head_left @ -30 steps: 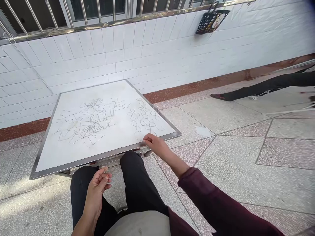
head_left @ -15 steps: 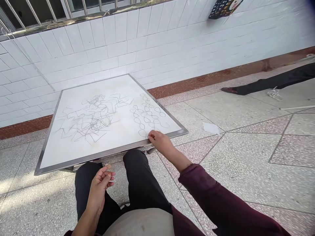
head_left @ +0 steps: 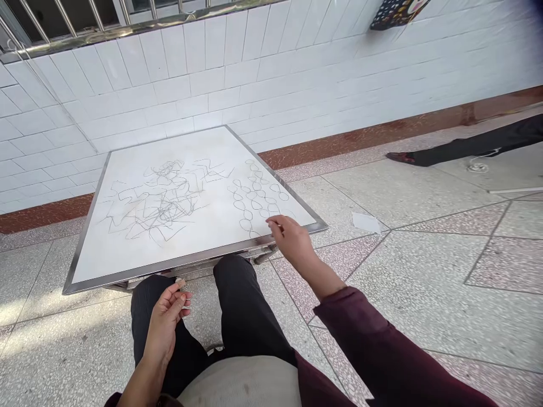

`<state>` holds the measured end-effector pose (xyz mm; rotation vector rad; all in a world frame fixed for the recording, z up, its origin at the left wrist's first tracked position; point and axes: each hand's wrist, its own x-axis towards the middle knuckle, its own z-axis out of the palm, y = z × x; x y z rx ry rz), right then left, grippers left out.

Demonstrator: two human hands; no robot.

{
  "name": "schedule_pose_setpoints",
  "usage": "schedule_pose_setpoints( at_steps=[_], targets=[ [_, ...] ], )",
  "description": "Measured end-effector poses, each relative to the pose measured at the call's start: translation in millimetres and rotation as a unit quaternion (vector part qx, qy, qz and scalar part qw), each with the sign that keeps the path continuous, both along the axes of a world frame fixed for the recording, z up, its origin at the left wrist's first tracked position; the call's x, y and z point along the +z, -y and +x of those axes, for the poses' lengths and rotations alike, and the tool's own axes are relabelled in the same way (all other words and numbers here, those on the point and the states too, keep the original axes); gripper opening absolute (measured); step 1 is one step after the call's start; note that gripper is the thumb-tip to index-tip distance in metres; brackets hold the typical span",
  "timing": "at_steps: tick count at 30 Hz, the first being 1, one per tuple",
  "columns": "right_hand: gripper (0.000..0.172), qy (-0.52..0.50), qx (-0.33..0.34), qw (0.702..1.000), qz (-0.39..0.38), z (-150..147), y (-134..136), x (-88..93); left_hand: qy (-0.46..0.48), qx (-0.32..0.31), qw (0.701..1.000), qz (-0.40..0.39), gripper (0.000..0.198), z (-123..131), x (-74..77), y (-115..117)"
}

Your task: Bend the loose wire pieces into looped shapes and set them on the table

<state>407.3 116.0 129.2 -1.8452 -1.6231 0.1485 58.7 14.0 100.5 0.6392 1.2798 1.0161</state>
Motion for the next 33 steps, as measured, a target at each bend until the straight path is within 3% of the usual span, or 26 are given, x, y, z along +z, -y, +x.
schedule_pose_setpoints(
  at_steps=[4, 9, 12, 15, 20, 24, 33],
  targets=[
    [0.022, -0.077, 0.025, 0.990, 0.119, -25.4, 31.5, 14.0, -0.015, 0.043, 0.999, 0.026, 0.054, -11.4, -0.2, -2.1],
    [0.019, -0.142, 0.233, 0.958, 0.093, -93.2, 65.7, -15.1, -0.064, 0.069, 0.993, 0.076, 0.051, -26.1, 1.2, -1.3],
    [0.020, -0.142, 0.341, 0.927, 0.059, -128.7, 63.5, -29.7, -0.083, 0.083, 0.989, 0.092, 0.049, -33.9, 1.3, 0.5],
    [0.021, -0.115, 0.397, 0.910, 0.045, -152.4, 40.5, -26.3, -0.094, 0.091, 0.987, 0.098, 0.047, -38.7, -0.8, 2.2],
    [0.020, -0.032, 0.364, 0.931, 0.018, -183.4, -20.8, -11.5, -0.096, 0.082, 0.987, 0.095, 0.047, -41.1, -9.1, 5.2],
    [0.019, 0.052, 0.349, 0.935, -0.025, -203.8, -57.4, -13.1, -0.098, 0.066, 0.988, 0.098, 0.045, -43.5, -15.7, 9.3],
    [0.013, 0.112, 0.339, 0.932, -0.058, -213.6, -70.8, -23.8, -0.067, 0.054, 0.991, 0.100, 0.043, -48.5, -29.5, 16.8]
  ],
)
